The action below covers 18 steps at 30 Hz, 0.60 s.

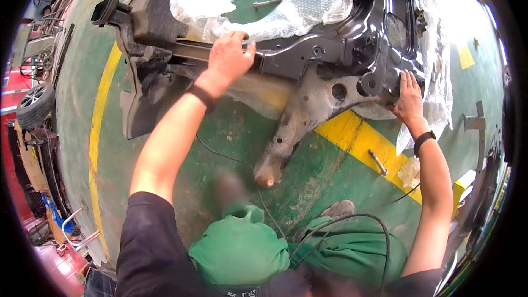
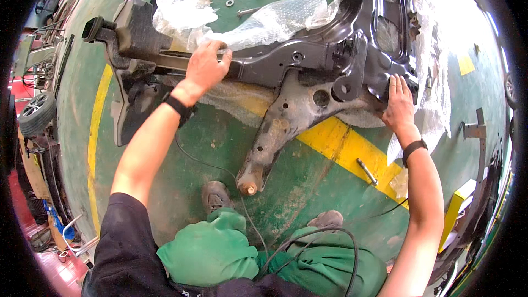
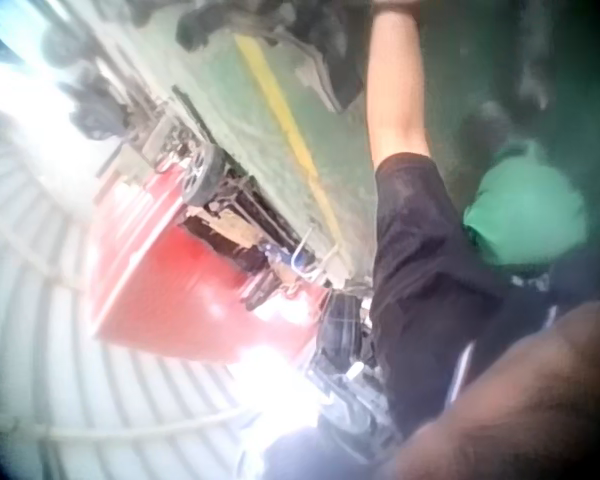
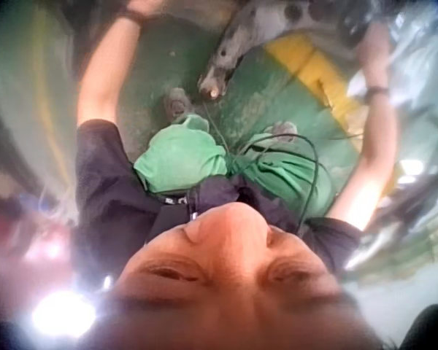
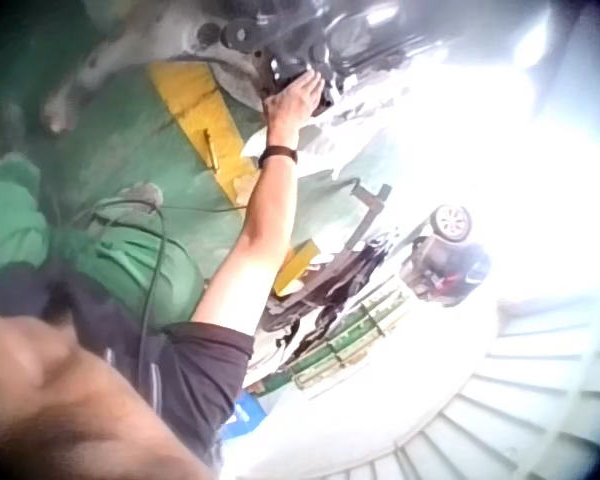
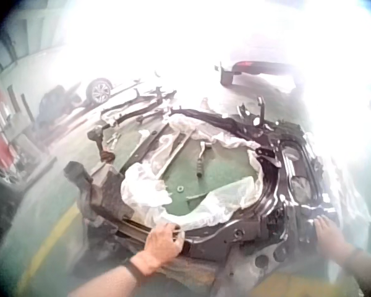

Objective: The person assembles various metal automotive components on the floor of a garage by hand, using a hammer to tap parts together and a screwdriver to align or fasten components.

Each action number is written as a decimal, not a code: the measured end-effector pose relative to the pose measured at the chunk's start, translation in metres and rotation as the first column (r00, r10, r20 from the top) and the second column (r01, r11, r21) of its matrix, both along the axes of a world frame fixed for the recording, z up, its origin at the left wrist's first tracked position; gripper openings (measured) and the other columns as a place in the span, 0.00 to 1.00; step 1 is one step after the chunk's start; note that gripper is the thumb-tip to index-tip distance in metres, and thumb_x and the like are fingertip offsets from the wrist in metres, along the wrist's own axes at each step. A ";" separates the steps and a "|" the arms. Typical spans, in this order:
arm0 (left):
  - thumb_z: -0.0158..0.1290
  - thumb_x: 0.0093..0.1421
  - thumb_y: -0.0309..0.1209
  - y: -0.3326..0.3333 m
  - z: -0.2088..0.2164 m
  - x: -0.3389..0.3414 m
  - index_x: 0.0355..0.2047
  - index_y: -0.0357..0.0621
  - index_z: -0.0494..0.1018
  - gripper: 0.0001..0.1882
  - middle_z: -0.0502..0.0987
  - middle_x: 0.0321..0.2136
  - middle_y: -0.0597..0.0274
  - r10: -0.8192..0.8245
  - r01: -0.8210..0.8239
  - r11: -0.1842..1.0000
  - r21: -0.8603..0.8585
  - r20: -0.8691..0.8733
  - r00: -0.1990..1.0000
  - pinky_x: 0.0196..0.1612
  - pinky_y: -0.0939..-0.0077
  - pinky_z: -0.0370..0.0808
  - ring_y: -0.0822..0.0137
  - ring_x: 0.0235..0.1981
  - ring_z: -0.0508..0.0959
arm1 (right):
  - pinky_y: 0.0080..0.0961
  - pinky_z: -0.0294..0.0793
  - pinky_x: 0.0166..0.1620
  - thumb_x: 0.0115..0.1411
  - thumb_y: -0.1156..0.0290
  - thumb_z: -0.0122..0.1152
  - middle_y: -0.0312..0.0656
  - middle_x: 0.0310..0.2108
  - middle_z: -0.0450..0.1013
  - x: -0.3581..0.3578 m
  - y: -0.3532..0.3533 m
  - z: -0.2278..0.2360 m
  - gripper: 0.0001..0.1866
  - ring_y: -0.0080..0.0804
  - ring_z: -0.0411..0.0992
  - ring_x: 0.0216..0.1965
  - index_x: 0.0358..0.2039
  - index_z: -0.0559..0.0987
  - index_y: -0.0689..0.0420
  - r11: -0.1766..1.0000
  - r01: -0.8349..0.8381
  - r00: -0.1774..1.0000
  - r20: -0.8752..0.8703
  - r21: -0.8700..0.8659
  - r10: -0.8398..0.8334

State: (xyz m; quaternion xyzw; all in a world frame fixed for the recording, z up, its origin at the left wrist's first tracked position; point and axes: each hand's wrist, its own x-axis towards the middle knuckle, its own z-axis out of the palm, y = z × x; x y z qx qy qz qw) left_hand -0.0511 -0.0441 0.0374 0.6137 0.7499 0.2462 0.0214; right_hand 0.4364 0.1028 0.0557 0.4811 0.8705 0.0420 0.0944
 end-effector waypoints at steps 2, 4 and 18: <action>0.54 0.63 0.41 0.016 -0.008 -0.017 0.41 0.39 0.78 0.17 0.80 0.41 0.46 0.014 -0.030 0.984 -0.175 -0.091 0.996 0.49 0.55 0.76 0.45 0.45 0.80 | 0.40 0.55 0.72 0.39 0.68 0.79 0.57 0.69 0.57 -0.003 -0.001 0.009 0.58 0.53 0.53 0.71 0.68 0.56 0.69 0.999 0.025 0.999 0.032 -0.047 -0.023; 0.52 0.64 0.44 0.027 -0.011 -0.023 0.41 0.39 0.78 0.19 0.80 0.42 0.45 0.076 -0.136 0.903 -0.408 -0.161 0.984 0.49 0.55 0.76 0.45 0.45 0.80 | 0.40 0.53 0.72 0.42 0.70 0.73 0.58 0.69 0.56 0.013 0.011 -0.007 0.55 0.54 0.52 0.72 0.68 0.55 0.69 1.000 -0.020 0.999 0.048 -0.010 0.021; 0.52 0.60 0.38 0.021 -0.035 -0.025 0.28 0.43 0.77 0.12 0.82 0.27 0.51 0.066 -0.109 0.930 -0.351 -0.131 0.989 0.34 0.56 0.81 0.51 0.31 0.84 | 0.38 0.59 0.70 0.48 0.79 0.52 0.53 0.66 0.64 -0.034 0.029 0.051 0.38 0.48 0.59 0.69 0.65 0.67 0.59 0.878 0.298 0.953 0.060 -0.375 -0.298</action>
